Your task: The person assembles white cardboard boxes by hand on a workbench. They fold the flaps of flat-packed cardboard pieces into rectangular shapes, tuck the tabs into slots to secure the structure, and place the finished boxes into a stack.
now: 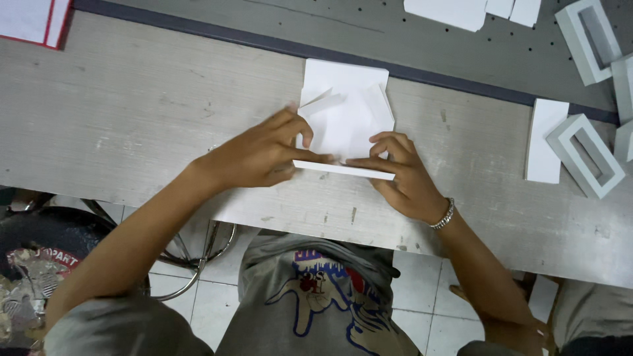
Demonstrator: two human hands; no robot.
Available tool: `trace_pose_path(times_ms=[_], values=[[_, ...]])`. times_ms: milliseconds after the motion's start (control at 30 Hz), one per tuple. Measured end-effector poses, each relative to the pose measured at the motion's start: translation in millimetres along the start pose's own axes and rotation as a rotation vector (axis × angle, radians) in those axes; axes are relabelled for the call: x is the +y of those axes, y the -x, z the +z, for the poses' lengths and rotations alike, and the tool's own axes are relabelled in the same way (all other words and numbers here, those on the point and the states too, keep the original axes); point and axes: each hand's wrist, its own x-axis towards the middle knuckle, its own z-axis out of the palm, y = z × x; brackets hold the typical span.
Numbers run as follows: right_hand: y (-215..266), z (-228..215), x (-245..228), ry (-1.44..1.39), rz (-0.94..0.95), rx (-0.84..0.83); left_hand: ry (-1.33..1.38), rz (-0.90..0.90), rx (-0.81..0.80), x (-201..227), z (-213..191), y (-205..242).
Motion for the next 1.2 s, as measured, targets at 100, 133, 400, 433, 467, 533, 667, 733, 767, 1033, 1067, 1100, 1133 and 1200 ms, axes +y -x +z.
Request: trace_pose_path(times_ms=[100, 133, 400, 433, 467, 533, 667, 733, 767, 1033, 1067, 1100, 1133, 1200], values=[[-6.5, -4.4, -12.6, -0.087, 0.066, 0.01, 0.143, 0.008, 0.028, -9.9, 7.7, 1.1], [-7.6, -7.4, -19.3, -0.117, 0.125, 0.005, 0.176, 0.0, 0.034, -12.2, 11.4, 0.0], [-11.0, -0.4, -37.1, -0.154, 0.305, 0.279, 0.406, -0.156, 0.296, -5.8, 30.2, 15.4], [-11.5, 1.7, -38.6, -0.151, 0.299, 0.312, 0.389, -0.187, 0.311, -9.6, 34.8, 17.6], [-12.0, 3.5, -35.1, -0.15, 0.297, 0.311, 0.388, -0.187, 0.313, -14.6, 36.3, 17.9], [-12.0, 7.5, -28.5, -0.098, 0.245, 0.381, 0.388, -0.113, 0.376, -23.8, 39.7, 18.9], [-22.2, 1.7, -38.9, 0.038, 0.151, 0.401, 0.34, -0.089, 0.426, -17.5, 24.7, 8.8], [-22.3, 4.4, -32.8, 0.128, 0.031, 0.385, 0.389, -0.076, 0.439, -19.8, 26.7, 7.4], [-21.1, 5.4, -32.4, 0.129, 0.031, 0.386, 0.389, -0.075, 0.439, -19.6, 26.1, 6.7], [-13.2, 3.9, -24.5, 0.453, -0.075, 0.327, 0.102, 0.043, 0.513, -16.8, 29.0, 1.0], [-12.2, 4.2, -19.5, 0.455, -0.074, 0.329, 0.102, 0.046, 0.513, -14.8, 25.9, 1.4], [-10.9, 4.3, -14.5, 0.598, -0.134, 0.321, -0.069, 0.061, 0.466, -12.7, 23.0, 1.6], [-8.2, 4.9, -9.8, 0.742, -0.192, 0.312, -0.238, 0.076, 0.417, -10.1, 21.1, 2.1], [-7.6, 3.1, 1.4, 0.786, -0.196, 0.273, -0.325, 0.107, 0.383, -10.4, 23.2, -6.4]])
